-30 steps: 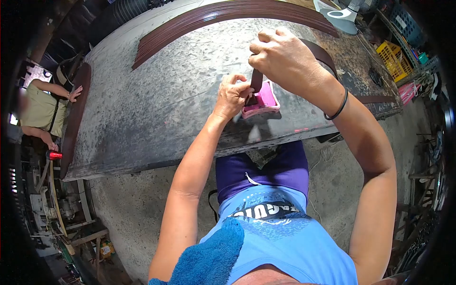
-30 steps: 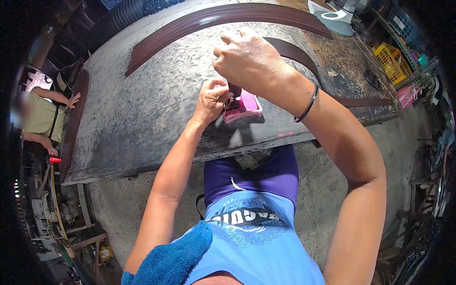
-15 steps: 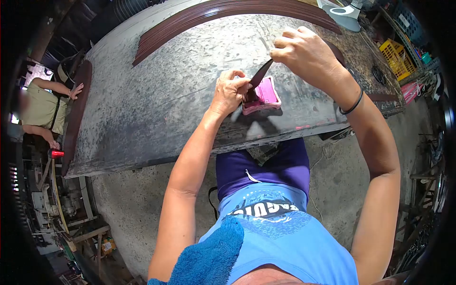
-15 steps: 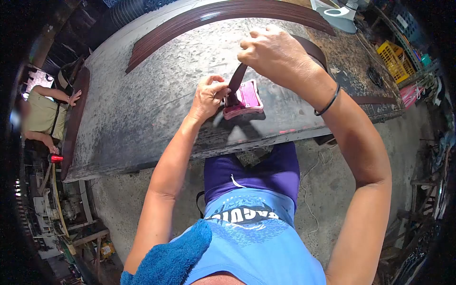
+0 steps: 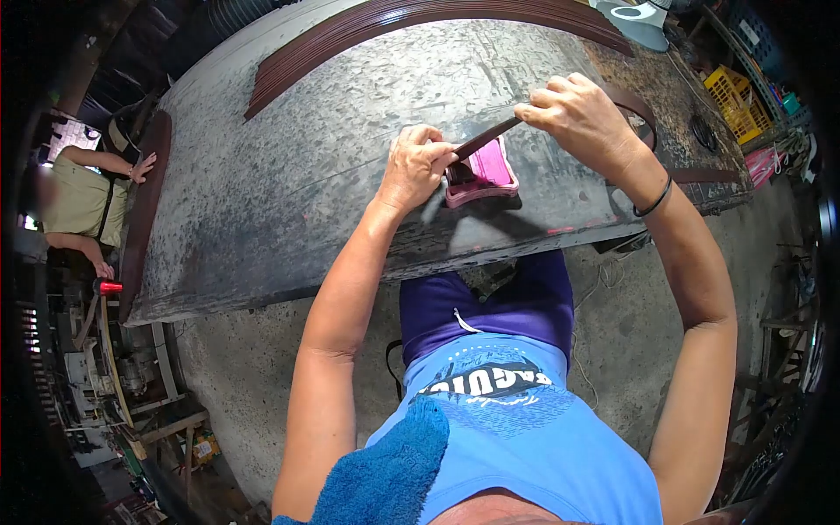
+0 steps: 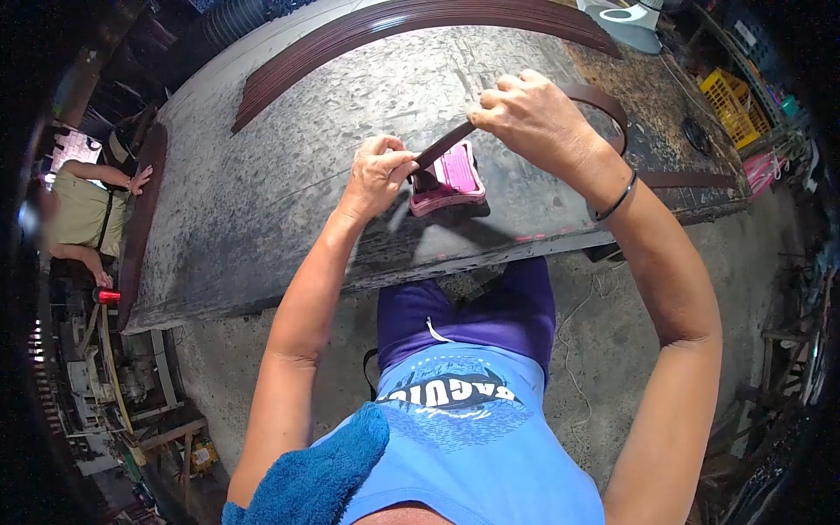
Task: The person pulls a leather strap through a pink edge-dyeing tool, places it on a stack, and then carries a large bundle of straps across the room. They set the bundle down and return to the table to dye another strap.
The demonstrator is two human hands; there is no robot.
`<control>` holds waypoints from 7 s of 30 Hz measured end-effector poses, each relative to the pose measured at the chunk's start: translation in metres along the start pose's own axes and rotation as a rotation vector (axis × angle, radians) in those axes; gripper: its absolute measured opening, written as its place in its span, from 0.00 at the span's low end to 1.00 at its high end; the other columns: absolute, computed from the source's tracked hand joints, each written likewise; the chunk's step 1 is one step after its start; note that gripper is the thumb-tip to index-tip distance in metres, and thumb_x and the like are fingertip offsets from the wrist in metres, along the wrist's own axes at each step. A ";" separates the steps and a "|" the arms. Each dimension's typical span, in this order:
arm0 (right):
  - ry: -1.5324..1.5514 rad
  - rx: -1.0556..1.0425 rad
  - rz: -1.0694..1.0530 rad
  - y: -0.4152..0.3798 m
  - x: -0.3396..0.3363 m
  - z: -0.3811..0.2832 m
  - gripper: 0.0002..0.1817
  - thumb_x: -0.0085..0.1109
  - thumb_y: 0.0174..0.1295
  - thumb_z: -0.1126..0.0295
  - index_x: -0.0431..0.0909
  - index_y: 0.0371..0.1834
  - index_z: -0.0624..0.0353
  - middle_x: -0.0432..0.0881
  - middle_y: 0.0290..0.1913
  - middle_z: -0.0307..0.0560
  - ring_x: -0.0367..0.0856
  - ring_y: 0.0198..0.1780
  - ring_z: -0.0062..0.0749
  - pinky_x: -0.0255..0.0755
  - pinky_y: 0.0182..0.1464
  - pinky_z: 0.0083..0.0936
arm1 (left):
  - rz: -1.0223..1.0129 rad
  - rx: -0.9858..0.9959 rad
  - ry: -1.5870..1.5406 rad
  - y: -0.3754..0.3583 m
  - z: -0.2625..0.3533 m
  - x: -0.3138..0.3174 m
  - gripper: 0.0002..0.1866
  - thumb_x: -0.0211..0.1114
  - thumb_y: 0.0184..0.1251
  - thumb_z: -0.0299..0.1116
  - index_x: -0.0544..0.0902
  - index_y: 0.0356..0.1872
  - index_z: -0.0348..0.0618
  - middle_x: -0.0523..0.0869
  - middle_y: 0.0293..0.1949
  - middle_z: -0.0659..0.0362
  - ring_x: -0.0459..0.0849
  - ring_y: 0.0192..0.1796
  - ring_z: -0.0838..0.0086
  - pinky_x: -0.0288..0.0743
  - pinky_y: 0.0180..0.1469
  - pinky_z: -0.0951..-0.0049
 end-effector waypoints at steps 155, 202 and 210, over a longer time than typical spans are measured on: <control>0.436 0.223 0.135 -0.008 0.097 -0.068 0.27 0.60 0.56 0.71 0.74 0.62 0.38 0.78 0.32 0.40 0.77 0.34 0.35 0.75 0.38 0.30 | -0.264 -0.193 0.586 -0.091 -0.069 -0.182 0.09 0.69 0.56 0.39 0.85 0.28 0.46 0.78 0.30 0.62 0.78 0.41 0.66 0.67 0.52 0.62; 0.424 0.180 -0.204 0.046 0.087 -0.056 0.06 0.56 0.60 0.66 0.83 0.37 0.48 0.83 0.29 0.45 0.84 0.37 0.42 0.77 0.38 0.38 | -0.121 -1.478 1.586 -0.467 -0.103 -0.608 0.21 0.53 0.71 0.52 0.83 0.51 0.50 0.82 0.51 0.47 0.80 0.52 0.50 0.71 0.54 0.50; 0.374 -0.028 -0.379 0.102 0.084 -0.085 0.08 0.56 0.61 0.64 0.81 0.29 0.54 0.84 0.28 0.48 0.84 0.34 0.45 0.78 0.39 0.39 | -0.133 -1.395 1.810 -0.534 -0.073 -0.685 0.21 0.54 0.71 0.52 0.86 0.44 0.46 0.85 0.39 0.48 0.80 0.45 0.52 0.70 0.50 0.51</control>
Point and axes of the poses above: each hand's wrist, its own y-axis towards the middle knuckle, its own x-axis out of the palm, z = x × y, the point moved 4 cm from there along y, towards the middle knuckle
